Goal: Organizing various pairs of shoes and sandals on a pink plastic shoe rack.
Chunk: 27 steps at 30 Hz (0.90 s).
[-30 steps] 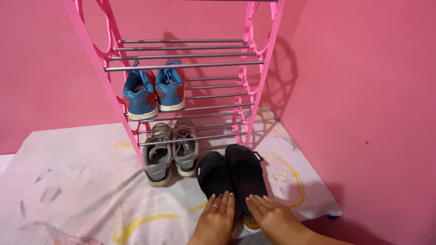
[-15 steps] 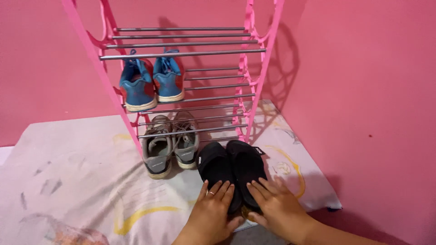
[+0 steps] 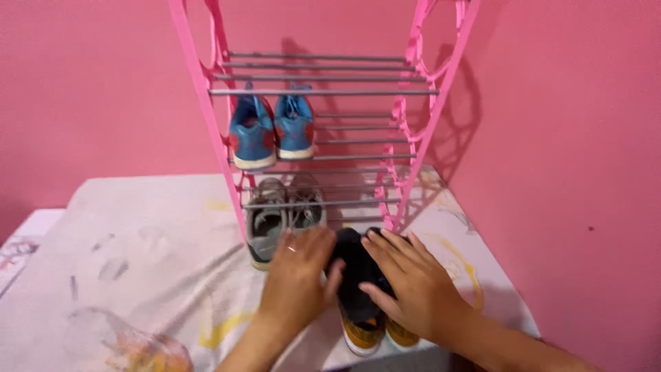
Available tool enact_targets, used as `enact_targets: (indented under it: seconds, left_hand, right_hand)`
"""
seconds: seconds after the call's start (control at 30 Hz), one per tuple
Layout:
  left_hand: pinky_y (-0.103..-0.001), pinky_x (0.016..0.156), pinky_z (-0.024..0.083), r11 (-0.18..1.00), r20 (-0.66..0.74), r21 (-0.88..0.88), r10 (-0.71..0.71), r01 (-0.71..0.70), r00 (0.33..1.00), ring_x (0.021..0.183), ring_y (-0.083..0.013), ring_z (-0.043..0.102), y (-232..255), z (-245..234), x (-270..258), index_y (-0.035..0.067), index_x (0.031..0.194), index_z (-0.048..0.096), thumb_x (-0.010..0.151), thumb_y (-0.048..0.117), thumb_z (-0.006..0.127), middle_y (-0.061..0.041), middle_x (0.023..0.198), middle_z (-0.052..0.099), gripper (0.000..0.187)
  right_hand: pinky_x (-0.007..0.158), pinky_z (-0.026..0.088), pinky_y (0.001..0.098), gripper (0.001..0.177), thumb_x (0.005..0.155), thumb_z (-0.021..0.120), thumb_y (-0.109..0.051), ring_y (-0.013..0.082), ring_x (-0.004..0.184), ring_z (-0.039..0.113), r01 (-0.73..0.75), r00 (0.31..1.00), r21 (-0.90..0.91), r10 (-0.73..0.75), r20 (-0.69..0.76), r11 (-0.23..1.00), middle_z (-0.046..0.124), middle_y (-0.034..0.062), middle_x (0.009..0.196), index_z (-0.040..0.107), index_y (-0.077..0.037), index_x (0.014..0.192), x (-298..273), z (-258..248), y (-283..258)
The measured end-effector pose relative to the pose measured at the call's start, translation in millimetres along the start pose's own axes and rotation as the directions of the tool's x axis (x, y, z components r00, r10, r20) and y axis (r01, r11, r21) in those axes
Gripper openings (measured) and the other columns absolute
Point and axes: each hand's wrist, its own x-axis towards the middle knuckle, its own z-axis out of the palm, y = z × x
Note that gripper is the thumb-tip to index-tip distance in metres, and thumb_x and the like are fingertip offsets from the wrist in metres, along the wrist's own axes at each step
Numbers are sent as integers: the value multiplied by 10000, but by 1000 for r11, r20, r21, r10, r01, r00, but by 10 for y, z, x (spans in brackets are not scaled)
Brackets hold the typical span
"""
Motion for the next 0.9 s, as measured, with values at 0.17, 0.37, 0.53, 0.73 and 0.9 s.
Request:
enact_targets:
  seconds: [0.17, 0.37, 0.53, 0.73, 0.9]
  left_hand:
    - [-507, 1039, 459, 983, -255, 185, 42, 7, 966, 1232, -424, 589, -502, -383, 557, -35, 1327, 577, 845, 221, 719, -253, 1374, 592, 564]
    - [-497, 942, 493, 914, -309, 384, -4, 128, 951, 1207, -442, 584, -993, -441, 1027, 6, 1380, 524, 789, 220, 736, -257, 1418, 544, 663]
    - [-516, 904, 508, 892, -289, 409, -71, 190, 955, 1171, -411, 607, -1115, -384, 1177, 21, 1268, 553, 753, 221, 752, -188, 1320, 597, 588]
    - [-489, 833, 525, 903, -109, 305, -284, 304, 953, 1079, -388, 611, -1121, -501, 1255, 30, 1093, 576, 820, 215, 774, -143, 1140, 620, 384]
    - [-519, 920, 444, 964, -215, 224, -98, 147, 972, 1055, -380, 600, -1061, -629, 1165, 41, 992, 619, 707, 217, 825, -138, 1024, 630, 394]
  right_hand:
    - [1156, 332, 498, 696, 862, 755, -298, 382, 1407, 452, 11, 988, 59, -2, -152, 998, 519, 219, 1486, 503, 5, 1435, 902, 250, -20]
    - [1153, 324, 514, 734, 829, 756, -247, 401, 1433, 403, 19, 965, 10, -15, -262, 1000, 465, 244, 1526, 469, 10, 1453, 1860, 646, 139]
    - [1124, 321, 533, 696, 839, 774, -191, 427, 1394, 406, 2, 973, -7, -3, -231, 1000, 492, 253, 1474, 473, 36, 1424, 2147, 823, 295]
    - [942, 486, 493, 478, 760, 756, 0, 432, 1162, 589, -70, 972, 207, 114, -207, 976, 632, 225, 1196, 573, 17, 1202, 2292, 763, 300]
    - [863, 512, 488, 329, 796, 749, -10, 413, 1071, 638, -45, 967, 314, 120, -225, 948, 679, 188, 1085, 578, -15, 1078, 2210, 675, 324]
